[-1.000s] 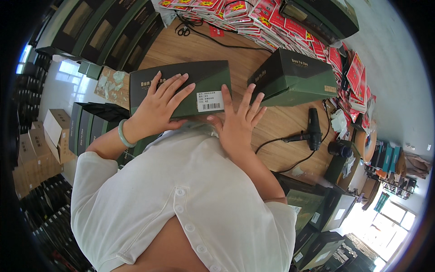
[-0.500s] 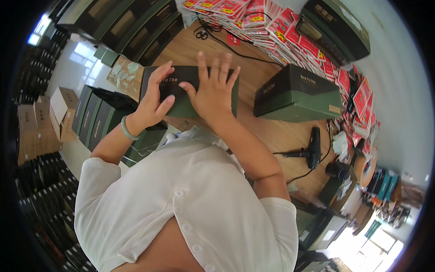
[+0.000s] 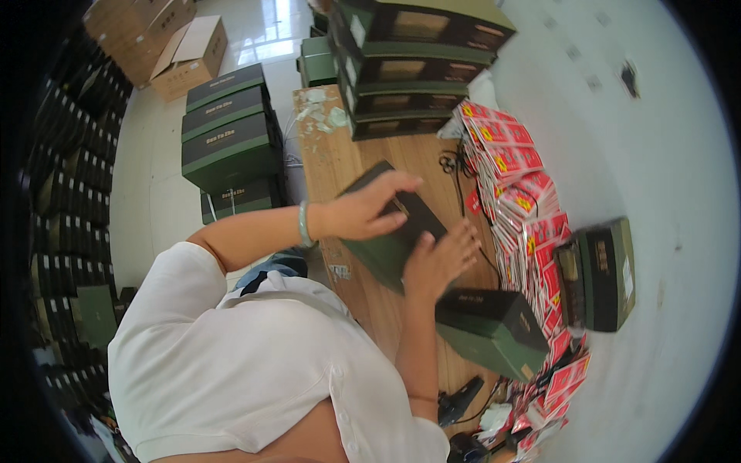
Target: The person packs items into green boxes, places red packets inside, closes the boxes, and uses a heat gun to apply labels. The person then stacks the finished boxes on the floor.
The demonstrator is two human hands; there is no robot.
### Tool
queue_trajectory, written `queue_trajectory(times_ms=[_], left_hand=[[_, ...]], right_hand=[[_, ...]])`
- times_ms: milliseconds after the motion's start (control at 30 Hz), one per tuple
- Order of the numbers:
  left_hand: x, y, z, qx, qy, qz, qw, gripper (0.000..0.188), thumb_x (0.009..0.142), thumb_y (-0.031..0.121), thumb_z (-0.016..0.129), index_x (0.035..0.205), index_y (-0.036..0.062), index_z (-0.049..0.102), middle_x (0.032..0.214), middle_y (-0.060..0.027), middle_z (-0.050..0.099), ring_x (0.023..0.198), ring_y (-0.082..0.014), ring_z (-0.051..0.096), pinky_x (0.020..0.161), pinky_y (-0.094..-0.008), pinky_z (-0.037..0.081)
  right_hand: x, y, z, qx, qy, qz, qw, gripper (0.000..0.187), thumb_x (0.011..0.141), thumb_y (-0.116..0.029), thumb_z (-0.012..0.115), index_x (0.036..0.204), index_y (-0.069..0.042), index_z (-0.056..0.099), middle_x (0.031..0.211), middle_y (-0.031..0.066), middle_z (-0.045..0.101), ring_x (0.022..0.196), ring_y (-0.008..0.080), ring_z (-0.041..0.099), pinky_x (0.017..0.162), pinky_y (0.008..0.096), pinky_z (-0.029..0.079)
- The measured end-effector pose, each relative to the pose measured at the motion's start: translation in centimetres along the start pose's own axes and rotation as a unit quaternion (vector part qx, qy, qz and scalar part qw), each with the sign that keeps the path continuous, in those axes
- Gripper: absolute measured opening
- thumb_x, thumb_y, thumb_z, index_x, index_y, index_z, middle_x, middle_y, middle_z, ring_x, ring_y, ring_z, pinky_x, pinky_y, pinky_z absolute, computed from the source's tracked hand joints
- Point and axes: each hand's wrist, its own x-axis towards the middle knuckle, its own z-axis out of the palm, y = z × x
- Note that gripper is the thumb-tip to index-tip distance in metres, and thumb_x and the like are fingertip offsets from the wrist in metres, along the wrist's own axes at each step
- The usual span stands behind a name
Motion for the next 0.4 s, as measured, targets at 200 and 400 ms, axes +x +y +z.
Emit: queue_trajectory(times_ms=[200, 400], left_hand=[[-0.7, -0.8, -1.4, -0.151, 0.026, 0.073, 0.986, 0.06, 0.089, 0.012, 0.064, 0.142, 0.001, 0.039, 0.139, -0.0202, 0.044, 0.131, -0.0364, 0.042, 0.111, -0.0429, 0.033], [-5.7, -4.8, -8.7, -0.092, -0.062, 0.086, 0.99, 0.063, 0.09, 0.022, 0.064, 0.146, 0.0091, 0.037, 0.148, -0.0166, 0.036, 0.136, -0.0342, 0.037, 0.112, -0.0548, 0.027]], right_hand=[[-0.7, 0.8, -1.1, 0.125, 0.075, 0.03, 0.989, 0.065, 0.104, -0.039, 0.034, 0.15, 0.005, 0.026, 0.153, 0.0315, 0.026, 0.143, 0.0481, 0.021, 0.118, 0.0537, 0.015], [-1.1, 0.6, 0.5, -0.01, 0.047, 0.168, 0.985, 0.075, 0.103, -0.051, 0.032, 0.151, 0.005, 0.022, 0.154, 0.0304, 0.026, 0.145, 0.0463, 0.019, 0.118, 0.0537, 0.017]])
